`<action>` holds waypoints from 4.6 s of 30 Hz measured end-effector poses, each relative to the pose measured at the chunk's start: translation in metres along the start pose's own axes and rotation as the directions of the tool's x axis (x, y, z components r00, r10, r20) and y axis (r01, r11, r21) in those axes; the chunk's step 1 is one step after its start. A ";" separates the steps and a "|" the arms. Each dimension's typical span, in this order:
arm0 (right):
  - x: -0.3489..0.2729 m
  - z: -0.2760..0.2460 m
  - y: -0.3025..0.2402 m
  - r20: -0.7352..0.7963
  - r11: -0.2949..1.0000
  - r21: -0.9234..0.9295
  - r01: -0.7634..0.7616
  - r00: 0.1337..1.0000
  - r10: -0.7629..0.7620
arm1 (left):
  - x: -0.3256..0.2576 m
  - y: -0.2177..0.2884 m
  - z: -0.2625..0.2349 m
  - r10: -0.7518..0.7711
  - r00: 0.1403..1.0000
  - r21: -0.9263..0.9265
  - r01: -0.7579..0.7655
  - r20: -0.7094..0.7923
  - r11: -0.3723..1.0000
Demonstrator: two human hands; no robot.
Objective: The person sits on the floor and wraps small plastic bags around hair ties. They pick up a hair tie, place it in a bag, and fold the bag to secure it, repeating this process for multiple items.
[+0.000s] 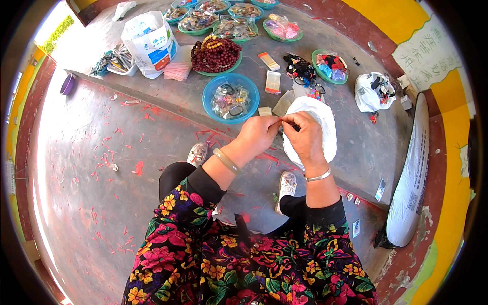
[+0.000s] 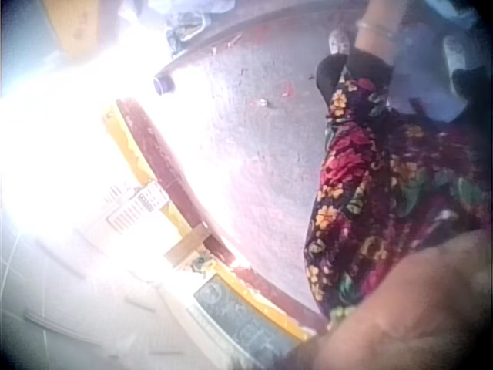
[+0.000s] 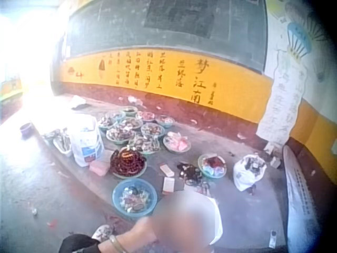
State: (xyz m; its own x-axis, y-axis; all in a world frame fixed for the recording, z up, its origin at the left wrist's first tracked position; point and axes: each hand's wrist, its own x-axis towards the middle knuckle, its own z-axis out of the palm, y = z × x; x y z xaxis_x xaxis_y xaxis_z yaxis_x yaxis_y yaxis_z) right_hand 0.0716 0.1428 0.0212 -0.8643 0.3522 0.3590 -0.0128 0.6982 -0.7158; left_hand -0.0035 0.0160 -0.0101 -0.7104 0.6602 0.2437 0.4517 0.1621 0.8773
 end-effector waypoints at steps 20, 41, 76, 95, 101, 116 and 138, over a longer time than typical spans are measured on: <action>0.003 0.003 0.002 -0.099 0.981 -0.150 0.120 0.986 -0.136 | -0.001 0.007 -0.001 -0.022 0.998 0.000 0.022 -0.050 1.000; -0.003 -0.016 0.013 0.338 0.986 0.163 -0.030 0.941 -0.027 | 0.014 -0.008 -0.034 -0.493 0.870 -0.835 0.270 -0.003 0.480; -0.017 -0.015 -0.004 0.863 0.993 0.094 -0.069 0.502 -0.047 | 0.018 -0.021 -0.130 -0.373 0.868 -0.829 -0.074 -0.327 0.554; -0.017 -0.003 -0.004 0.766 0.815 0.348 -0.462 0.641 0.036 | 0.016 -0.017 -0.114 -0.403 0.895 -0.832 0.069 -0.192 0.551; -0.006 0.004 0.006 0.383 0.567 0.680 -0.464 0.885 0.266 | 0.014 -0.004 -0.074 -0.442 0.897 -0.854 0.230 0.000 0.466; -0.003 0.006 0.008 0.247 0.627 0.655 -0.421 0.904 0.349 | 0.002 0.003 -0.024 -0.348 0.890 -0.876 0.397 0.294 0.276; -0.003 -0.002 0.004 0.268 0.522 0.733 -0.435 0.891 0.366 | 0.003 0.012 -0.034 -0.314 0.860 -0.767 0.504 0.402 0.397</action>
State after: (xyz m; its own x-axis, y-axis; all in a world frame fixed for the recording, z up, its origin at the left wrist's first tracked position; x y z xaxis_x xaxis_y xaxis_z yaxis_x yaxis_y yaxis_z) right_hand 0.0749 0.1460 0.0181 -0.9097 0.4025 -0.1027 0.0007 -0.2458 -0.9693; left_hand -0.0185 -0.0046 0.0155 -0.5357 0.8119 -0.2323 -0.5927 -0.1656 0.7882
